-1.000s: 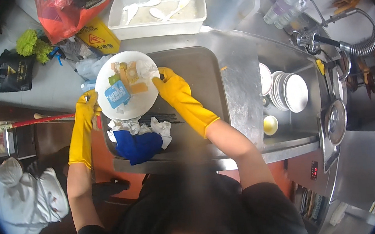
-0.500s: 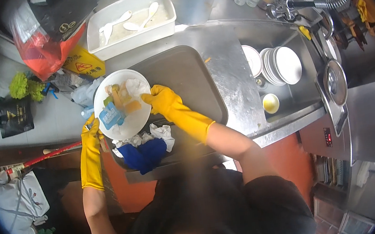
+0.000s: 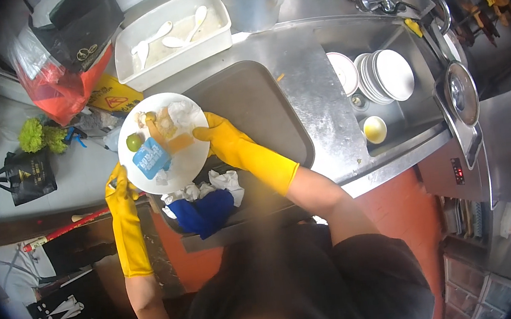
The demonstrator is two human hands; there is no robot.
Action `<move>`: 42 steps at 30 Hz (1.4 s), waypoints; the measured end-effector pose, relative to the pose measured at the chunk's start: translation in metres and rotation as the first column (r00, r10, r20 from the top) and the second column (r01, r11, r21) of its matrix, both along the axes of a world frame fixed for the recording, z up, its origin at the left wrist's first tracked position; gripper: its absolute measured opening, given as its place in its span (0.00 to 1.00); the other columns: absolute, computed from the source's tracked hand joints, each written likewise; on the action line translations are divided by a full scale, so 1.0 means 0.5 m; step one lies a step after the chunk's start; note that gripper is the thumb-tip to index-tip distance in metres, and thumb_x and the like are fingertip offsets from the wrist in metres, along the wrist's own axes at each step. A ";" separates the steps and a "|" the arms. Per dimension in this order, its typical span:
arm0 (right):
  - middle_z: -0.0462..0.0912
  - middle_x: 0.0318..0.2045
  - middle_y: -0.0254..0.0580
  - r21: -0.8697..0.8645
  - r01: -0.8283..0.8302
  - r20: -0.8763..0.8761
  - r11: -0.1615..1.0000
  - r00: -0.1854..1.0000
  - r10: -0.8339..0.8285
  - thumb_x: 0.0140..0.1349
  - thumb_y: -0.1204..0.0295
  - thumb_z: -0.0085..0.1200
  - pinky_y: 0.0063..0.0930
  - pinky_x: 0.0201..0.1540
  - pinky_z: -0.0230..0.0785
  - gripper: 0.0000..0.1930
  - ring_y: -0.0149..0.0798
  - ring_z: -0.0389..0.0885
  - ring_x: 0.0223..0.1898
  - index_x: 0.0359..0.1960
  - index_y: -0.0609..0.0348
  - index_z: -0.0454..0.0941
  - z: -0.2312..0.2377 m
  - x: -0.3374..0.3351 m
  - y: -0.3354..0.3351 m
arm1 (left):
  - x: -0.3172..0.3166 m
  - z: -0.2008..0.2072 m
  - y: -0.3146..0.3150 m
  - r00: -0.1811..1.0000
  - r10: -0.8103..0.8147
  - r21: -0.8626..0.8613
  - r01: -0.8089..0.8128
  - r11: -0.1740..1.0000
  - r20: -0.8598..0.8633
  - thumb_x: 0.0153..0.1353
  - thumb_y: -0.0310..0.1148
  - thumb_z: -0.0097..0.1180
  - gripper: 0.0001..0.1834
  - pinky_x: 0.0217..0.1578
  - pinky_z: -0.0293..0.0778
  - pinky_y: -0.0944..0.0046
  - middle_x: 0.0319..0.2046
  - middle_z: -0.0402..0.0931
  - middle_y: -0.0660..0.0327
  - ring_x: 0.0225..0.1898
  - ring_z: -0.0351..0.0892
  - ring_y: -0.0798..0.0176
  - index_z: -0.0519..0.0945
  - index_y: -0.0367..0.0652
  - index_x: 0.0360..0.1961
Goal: The person wears gloves, carries a tray to a dining table, and clears leftover food and dishes into a bowl and onto the tray. They then wipe the table surface with a blue cloth before carrying the tray back to the kitchen sink area.
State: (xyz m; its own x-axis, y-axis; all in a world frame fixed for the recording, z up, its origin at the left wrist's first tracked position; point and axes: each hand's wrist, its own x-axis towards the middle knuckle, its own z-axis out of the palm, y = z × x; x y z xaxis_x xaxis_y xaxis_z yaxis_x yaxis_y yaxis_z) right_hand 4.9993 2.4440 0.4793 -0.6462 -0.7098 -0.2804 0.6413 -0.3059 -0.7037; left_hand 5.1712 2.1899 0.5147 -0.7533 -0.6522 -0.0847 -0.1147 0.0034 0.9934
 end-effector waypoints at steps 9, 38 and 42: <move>0.81 0.56 0.46 -0.176 0.184 0.026 0.967 0.983 -0.182 0.64 0.78 0.57 0.36 0.62 0.71 0.21 0.42 0.80 0.56 0.59 0.59 0.74 0.126 -0.049 0.171 | 0.150 -0.366 -0.117 0.882 0.177 -0.187 -0.104 0.977 0.437 0.64 0.57 0.59 0.32 0.28 0.76 0.67 0.32 0.81 0.62 0.28 0.79 0.67 0.78 0.37 0.54; 0.84 0.38 0.56 0.371 0.872 -0.863 0.319 0.196 0.466 0.67 0.66 0.51 0.49 0.45 0.73 0.16 0.61 0.81 0.42 0.56 0.51 0.77 0.101 -0.152 0.257 | 0.299 -0.530 -0.528 0.910 -0.401 0.210 0.373 0.903 0.108 0.72 0.32 0.48 0.19 0.48 0.78 0.67 0.50 0.80 0.58 0.46 0.81 0.62 0.74 0.36 0.61; 0.84 0.43 0.58 0.415 0.852 -0.856 0.320 0.245 0.456 0.66 0.63 0.54 0.47 0.50 0.73 0.20 0.60 0.81 0.46 0.59 0.51 0.76 0.126 -0.191 0.272 | 0.325 -0.515 -0.547 0.956 -0.265 0.173 0.242 0.955 0.126 0.72 0.32 0.50 0.20 0.50 0.77 0.66 0.51 0.80 0.58 0.48 0.81 0.61 0.73 0.37 0.61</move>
